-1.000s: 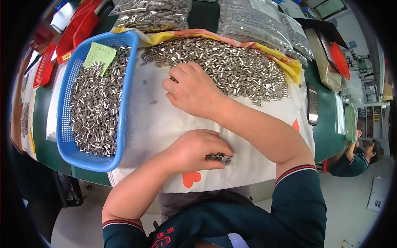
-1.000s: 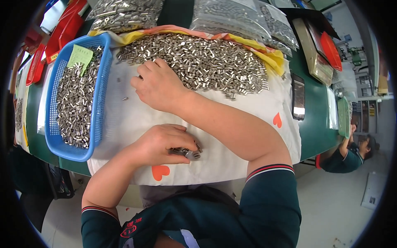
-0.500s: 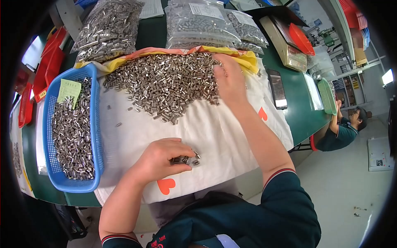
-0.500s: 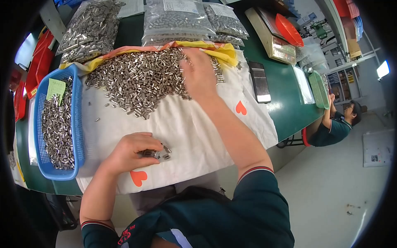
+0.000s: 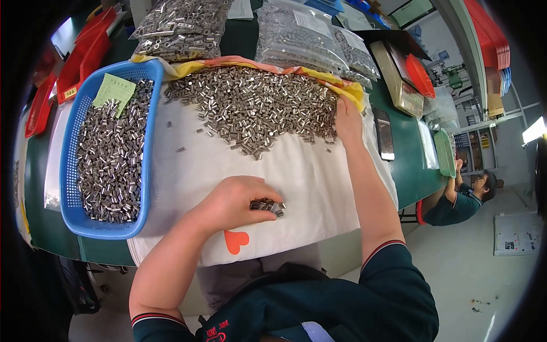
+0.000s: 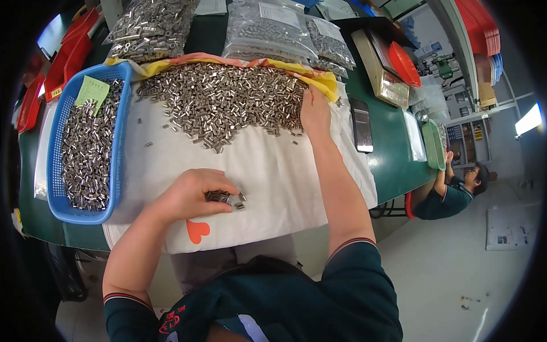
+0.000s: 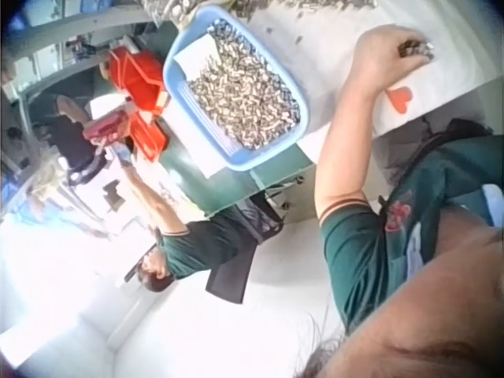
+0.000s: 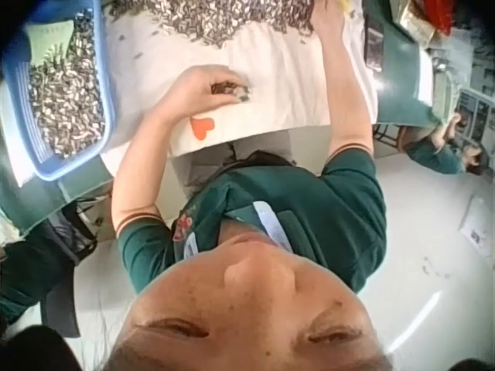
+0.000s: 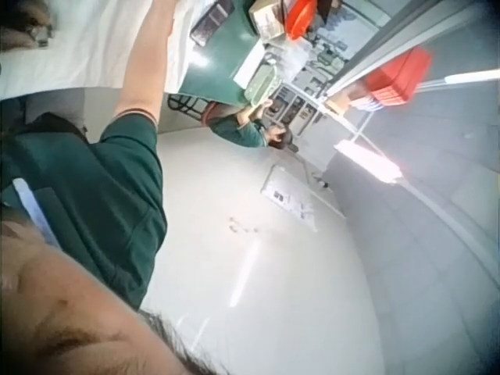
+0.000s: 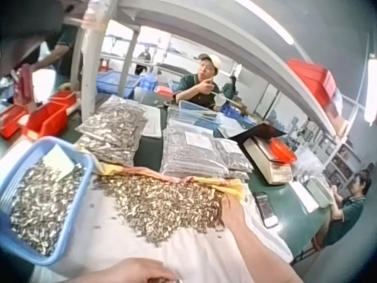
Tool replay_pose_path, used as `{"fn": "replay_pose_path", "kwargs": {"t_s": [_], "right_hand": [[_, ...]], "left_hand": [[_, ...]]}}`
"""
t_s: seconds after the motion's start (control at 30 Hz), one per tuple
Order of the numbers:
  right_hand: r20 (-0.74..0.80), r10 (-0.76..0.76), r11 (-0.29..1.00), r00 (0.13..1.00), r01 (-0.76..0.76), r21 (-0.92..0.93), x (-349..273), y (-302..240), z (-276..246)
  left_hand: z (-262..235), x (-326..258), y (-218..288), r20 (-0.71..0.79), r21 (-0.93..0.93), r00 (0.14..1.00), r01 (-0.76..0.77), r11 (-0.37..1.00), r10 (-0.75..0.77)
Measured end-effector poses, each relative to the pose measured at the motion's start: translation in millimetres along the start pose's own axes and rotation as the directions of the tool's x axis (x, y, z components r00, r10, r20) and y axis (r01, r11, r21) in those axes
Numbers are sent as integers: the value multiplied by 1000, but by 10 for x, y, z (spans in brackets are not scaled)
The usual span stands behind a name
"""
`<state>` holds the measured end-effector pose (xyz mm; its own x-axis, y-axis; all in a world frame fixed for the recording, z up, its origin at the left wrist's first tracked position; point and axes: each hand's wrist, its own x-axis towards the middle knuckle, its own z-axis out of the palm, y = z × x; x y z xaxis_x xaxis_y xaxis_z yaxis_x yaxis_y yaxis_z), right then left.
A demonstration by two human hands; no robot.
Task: Inspecting and sorting small metal hardware components on a workbench.
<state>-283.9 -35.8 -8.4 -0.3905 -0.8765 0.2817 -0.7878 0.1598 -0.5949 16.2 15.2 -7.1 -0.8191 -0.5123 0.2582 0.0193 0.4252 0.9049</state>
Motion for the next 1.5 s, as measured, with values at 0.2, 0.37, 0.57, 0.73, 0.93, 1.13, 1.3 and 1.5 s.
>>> {"fn": "replay_pose_path", "kwargs": {"t_s": [0.2,0.37,0.57,0.73,0.93,1.13,1.3,1.5], "right_hand": [[-41,-120,971,992,109,-214,-71,92,246],[-1,-171,982,985,170,-80,-224,-311,370],[18,-3,984,1000,6,-176,120,-136,22],[-79,-6,962,997,-16,-274,389,381,-34],[83,24,947,996,4,-320,380,191,-34],[71,10,921,997,19,-389,423,94,39],[77,-188,894,979,203,-400,307,101,137],[142,-94,939,985,135,-317,208,-220,154]], "left_hand": [[10,23,0,16,-15,1000,4,1000,-3],[11,8,-18,2,-13,1000,-13,1000,13],[10,-7,-9,-6,-6,1000,-13,1000,13],[21,15,-15,16,-1,1000,-10,1000,10],[9,-12,-31,19,-8,1000,10,1000,-10],[4,3,-12,12,7,1000,3,1000,-3],[1,13,-6,19,14,1000,18,1000,-19],[9,-7,5,29,30,999,36,999,-37]]}}
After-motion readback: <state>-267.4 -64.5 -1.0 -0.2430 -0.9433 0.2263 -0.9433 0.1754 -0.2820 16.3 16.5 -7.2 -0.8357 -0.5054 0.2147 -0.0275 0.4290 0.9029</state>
